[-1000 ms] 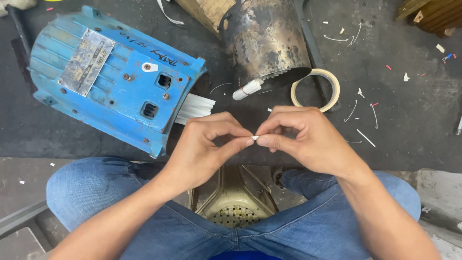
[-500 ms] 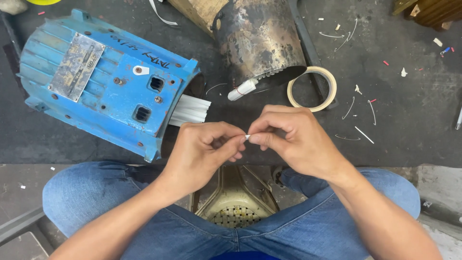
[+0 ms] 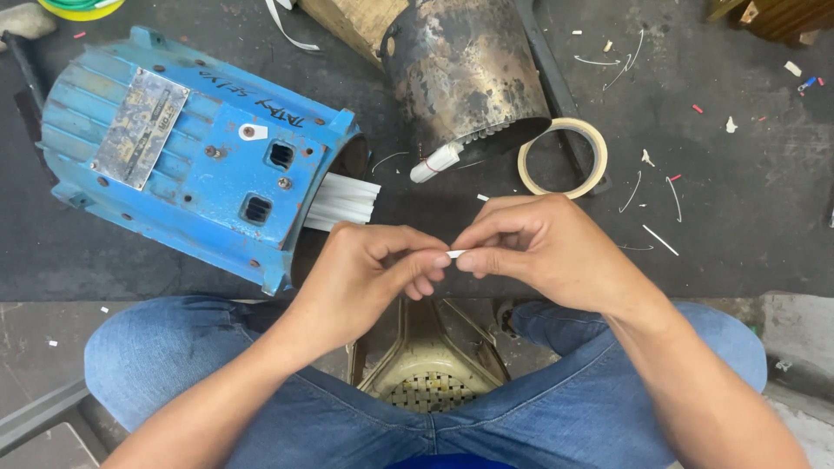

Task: A person is manually inserting white insulation strips into the slots of a blue electric motor housing on a workbench.

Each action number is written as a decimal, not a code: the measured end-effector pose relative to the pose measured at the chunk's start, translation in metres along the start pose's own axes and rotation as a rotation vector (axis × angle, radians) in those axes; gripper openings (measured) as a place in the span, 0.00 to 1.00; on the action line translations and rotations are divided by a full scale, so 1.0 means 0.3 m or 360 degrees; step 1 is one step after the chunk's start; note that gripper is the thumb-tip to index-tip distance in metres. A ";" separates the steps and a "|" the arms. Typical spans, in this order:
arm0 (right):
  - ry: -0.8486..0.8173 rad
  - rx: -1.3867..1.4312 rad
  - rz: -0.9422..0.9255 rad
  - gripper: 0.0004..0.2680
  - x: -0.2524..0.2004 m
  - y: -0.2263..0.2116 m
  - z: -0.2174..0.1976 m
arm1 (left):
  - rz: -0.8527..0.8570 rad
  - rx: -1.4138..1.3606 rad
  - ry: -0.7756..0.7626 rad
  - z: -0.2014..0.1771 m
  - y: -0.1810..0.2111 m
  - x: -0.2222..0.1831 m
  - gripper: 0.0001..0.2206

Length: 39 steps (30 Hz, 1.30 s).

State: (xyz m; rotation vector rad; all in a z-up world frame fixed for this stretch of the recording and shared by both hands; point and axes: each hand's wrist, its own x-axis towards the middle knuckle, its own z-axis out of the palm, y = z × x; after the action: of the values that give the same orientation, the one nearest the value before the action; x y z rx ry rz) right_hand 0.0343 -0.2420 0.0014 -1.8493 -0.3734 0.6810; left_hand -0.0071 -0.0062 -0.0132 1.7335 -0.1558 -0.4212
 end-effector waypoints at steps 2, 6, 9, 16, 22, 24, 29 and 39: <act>0.0022 -0.0069 -0.0044 0.04 0.002 0.003 0.006 | 0.0121 0.0035 0.0003 0.001 -0.006 -0.005 0.06; 0.0112 -0.0209 -0.0147 0.02 0.009 0.002 0.022 | 0.0366 0.0149 0.0021 0.007 -0.032 -0.011 0.06; 0.0216 -0.0271 -0.0161 0.02 0.007 0.000 0.052 | 0.0425 0.0316 0.0027 0.009 -0.040 -0.010 0.07; -0.0209 -0.0030 0.0091 0.11 -0.001 -0.001 -0.038 | 0.0332 0.0253 0.0021 -0.020 -0.029 -0.013 0.06; -0.0058 -0.0398 -0.0034 0.08 -0.012 -0.007 -0.002 | 0.0243 0.0272 -0.0177 -0.007 -0.045 -0.003 0.11; -0.0048 -0.0500 -0.0201 0.07 -0.014 -0.004 0.004 | 0.0251 0.0210 -0.0119 -0.003 -0.058 -0.003 0.08; 0.0062 -0.0546 -0.0248 0.05 -0.015 -0.010 0.017 | 0.0266 0.0212 -0.0054 0.002 -0.023 -0.007 0.07; 0.0009 -0.0529 0.0032 0.07 -0.009 -0.033 -0.014 | 0.0285 0.0191 -0.0014 -0.006 -0.033 -0.007 0.08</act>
State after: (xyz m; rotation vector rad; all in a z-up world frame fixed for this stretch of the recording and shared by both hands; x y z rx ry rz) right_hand 0.0354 -0.2430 0.0125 -2.1706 -0.4875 0.6565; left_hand -0.0097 -0.0018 -0.0221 1.8181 -0.3460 -0.2925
